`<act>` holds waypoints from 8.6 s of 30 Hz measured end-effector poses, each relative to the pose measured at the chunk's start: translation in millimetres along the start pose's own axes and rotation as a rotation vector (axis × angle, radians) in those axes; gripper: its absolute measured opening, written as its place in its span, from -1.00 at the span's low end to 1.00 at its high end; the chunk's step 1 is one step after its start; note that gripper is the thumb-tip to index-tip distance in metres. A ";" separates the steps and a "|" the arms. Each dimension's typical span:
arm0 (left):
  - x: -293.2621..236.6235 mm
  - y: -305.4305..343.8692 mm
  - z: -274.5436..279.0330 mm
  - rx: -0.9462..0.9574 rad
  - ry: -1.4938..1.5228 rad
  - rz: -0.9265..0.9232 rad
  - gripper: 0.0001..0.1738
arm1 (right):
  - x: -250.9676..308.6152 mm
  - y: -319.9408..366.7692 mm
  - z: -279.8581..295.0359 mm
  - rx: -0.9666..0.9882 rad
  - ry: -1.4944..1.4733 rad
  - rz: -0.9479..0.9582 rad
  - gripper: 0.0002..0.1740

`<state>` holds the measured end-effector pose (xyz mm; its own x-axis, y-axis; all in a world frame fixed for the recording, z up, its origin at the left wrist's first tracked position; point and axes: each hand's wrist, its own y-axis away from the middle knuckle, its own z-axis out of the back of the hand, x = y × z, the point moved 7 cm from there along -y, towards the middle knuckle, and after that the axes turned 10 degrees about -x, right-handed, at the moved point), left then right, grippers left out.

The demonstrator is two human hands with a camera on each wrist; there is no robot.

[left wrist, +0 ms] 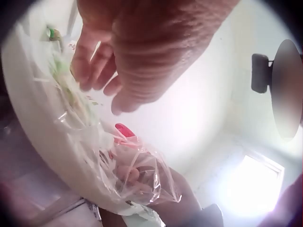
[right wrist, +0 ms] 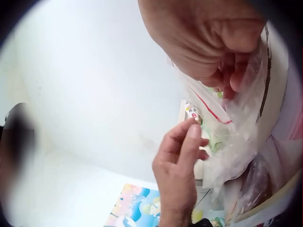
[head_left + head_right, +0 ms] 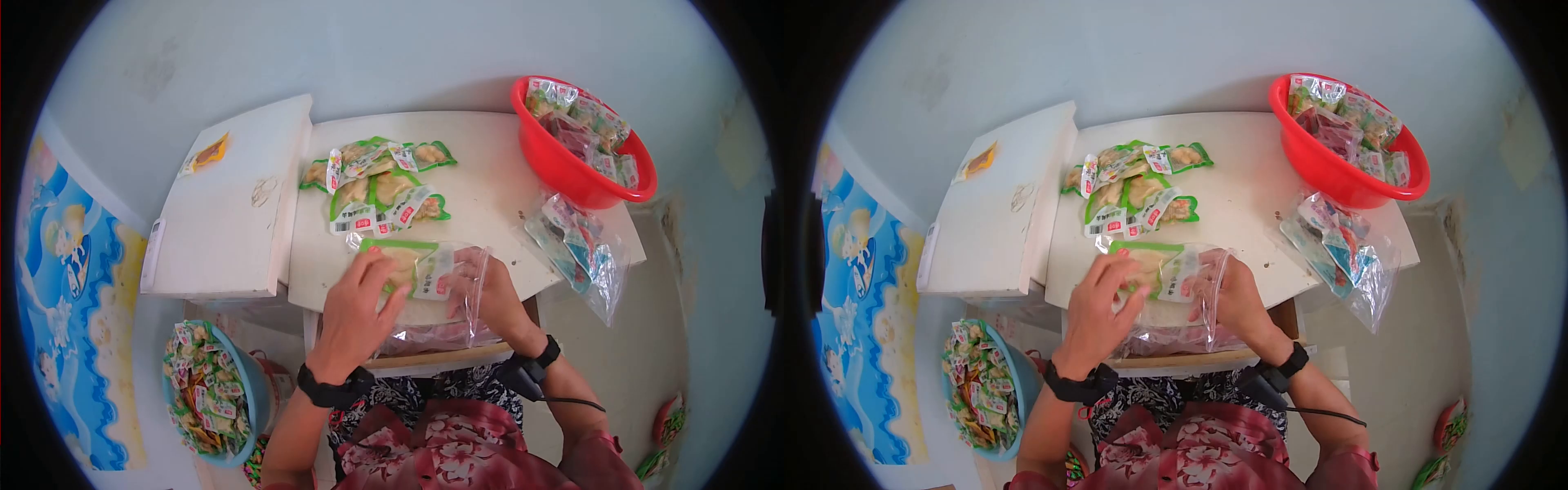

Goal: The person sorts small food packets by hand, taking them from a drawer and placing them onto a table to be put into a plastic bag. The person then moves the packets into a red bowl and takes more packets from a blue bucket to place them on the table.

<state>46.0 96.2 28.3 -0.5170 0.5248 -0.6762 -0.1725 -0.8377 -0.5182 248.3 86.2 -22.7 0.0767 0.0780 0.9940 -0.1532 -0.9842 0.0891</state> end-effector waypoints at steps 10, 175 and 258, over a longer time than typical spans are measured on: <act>0.4 -56.1 -62.8 0.061 -0.154 -0.273 -0.86 | -3.8 -5.9 1.3 -0.040 0.094 0.094 -0.81; 35.1 -75.7 -96.5 0.344 0.128 0.023 -0.91 | 26.5 -37.1 33.6 0.557 0.636 0.170 -0.81; -8.5 21.2 -25.1 0.051 -0.401 -0.331 -0.40 | 56.8 26.5 40.7 -0.383 0.590 0.757 -0.81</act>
<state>67.7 77.8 10.0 -0.7063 0.6723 -0.2214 -0.4170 -0.6480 -0.6373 288.7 58.1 33.5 -0.6498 -0.3739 0.6618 -0.2712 -0.6993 -0.6613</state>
